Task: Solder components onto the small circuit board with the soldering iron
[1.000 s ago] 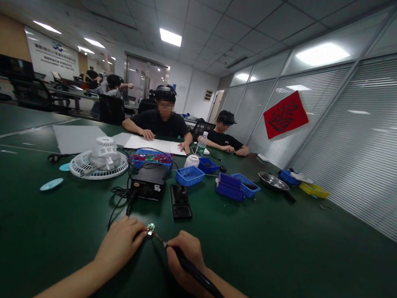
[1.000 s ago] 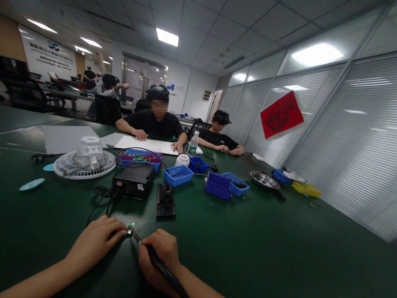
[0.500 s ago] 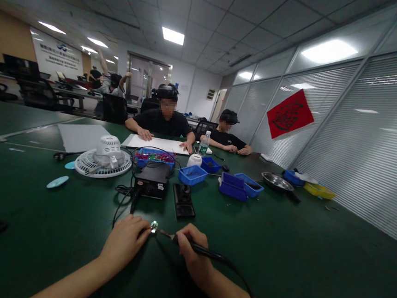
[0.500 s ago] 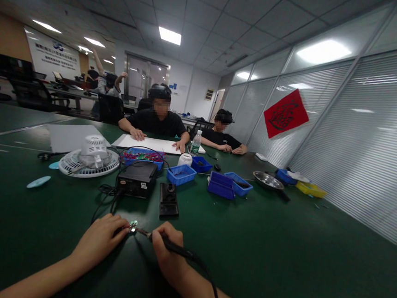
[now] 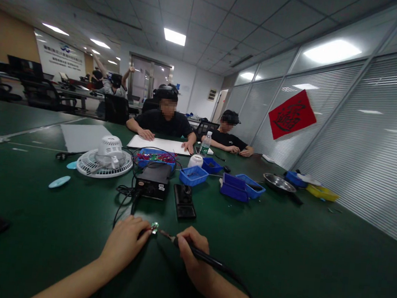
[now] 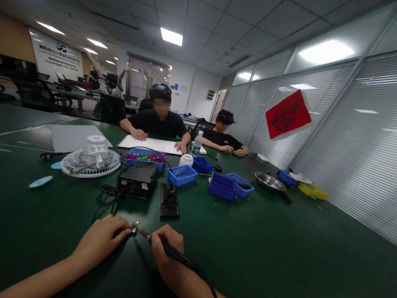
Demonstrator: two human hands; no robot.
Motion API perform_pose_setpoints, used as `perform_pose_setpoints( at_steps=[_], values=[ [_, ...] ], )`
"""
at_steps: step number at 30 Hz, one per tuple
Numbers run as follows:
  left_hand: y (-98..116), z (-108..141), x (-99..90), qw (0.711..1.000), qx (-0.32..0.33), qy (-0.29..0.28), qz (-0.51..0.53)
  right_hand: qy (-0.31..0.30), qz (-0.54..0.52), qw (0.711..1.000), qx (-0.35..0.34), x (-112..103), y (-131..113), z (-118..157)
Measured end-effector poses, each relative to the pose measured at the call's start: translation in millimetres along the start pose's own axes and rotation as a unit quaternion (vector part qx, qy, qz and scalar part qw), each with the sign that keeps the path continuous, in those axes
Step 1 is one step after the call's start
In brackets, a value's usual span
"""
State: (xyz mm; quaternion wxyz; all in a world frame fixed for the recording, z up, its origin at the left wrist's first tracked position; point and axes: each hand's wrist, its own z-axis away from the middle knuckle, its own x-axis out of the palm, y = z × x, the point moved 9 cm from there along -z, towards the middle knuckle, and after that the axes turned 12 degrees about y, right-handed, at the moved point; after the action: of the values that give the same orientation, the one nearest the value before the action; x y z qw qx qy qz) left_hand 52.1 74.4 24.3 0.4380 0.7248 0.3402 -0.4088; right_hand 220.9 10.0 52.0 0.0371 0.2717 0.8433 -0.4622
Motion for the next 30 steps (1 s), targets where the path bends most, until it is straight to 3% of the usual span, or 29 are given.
perform_pose_setpoints(
  at_steps=[12, 20, 30],
  values=[
    [0, -1, 0.0, 1.0, -0.002, 0.004, 0.014, -0.031, 0.045, 0.998, -0.011, 4, -9, 1],
    [2, 0, -2.9, 1.0, -0.006, 0.003, 0.011, 0.014, 0.026, 0.999, -0.038, -3, -12, 1],
    [1, 1, -1.9, 1.0, -0.007, 0.008, 0.015, -0.003, 0.02, 0.997, -0.074, 1, -16, 4]
  ],
)
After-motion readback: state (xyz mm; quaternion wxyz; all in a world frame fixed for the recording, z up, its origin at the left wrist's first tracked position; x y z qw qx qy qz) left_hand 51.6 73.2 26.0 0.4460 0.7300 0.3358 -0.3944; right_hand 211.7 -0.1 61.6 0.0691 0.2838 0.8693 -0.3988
